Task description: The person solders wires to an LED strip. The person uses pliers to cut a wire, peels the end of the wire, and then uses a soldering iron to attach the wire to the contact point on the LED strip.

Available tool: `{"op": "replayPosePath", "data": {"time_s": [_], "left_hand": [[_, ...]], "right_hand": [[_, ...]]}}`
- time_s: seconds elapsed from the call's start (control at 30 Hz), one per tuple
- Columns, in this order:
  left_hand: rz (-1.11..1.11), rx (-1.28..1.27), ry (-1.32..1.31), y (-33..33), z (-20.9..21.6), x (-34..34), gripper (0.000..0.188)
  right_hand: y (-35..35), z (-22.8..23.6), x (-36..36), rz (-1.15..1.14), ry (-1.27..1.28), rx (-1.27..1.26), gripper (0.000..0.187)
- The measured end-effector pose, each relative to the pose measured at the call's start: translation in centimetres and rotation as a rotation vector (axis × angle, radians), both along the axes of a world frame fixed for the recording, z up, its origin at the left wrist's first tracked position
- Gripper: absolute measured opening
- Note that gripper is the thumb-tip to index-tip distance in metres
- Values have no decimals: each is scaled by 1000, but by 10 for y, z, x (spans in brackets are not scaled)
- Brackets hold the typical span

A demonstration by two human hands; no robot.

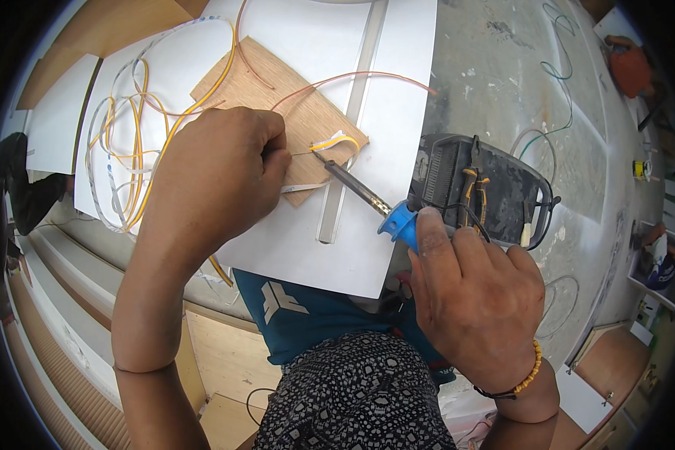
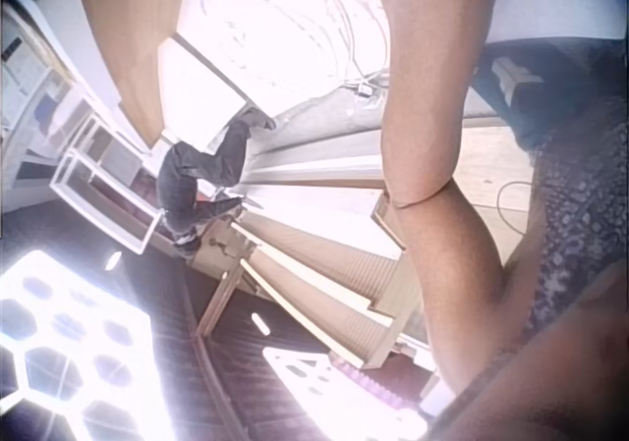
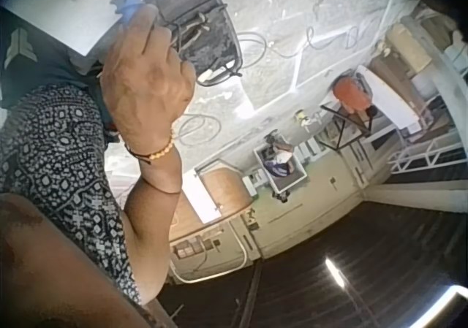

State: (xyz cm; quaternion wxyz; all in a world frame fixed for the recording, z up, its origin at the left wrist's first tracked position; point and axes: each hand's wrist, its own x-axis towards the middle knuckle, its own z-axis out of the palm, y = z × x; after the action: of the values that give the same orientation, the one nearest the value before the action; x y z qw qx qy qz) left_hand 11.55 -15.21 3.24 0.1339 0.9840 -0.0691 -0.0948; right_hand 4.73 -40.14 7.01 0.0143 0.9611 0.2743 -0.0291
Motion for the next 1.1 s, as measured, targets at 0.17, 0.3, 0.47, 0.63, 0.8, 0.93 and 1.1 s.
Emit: {"op": "replayPosePath", "data": {"time_s": [0.17,0.3,0.47,0.63,0.8,0.93,1.1], "left_hand": [[-12,-5,-22,1,-2,-1,12],[-9,-11,-14,1,0,-1,12],[16,2,13,0,2,0,12],[11,5,7,0,1,0,12],[31,28,41,-2,4,1,12],[25,17,14,-1,2,0,12],[9,12,-1,-1,1,0,12]], "right_hand": [[1,0,-2,-15,-8,-6,45],[0,3,-3,-33,-12,-19,46],[-1,-3,-2,-5,-48,32,43],[0,-4,-2,-10,-37,18,42],[0,-5,-1,-12,-36,18,41],[-1,-5,-1,-10,-28,20,41],[-1,-5,-2,-13,-27,17,42]]}}
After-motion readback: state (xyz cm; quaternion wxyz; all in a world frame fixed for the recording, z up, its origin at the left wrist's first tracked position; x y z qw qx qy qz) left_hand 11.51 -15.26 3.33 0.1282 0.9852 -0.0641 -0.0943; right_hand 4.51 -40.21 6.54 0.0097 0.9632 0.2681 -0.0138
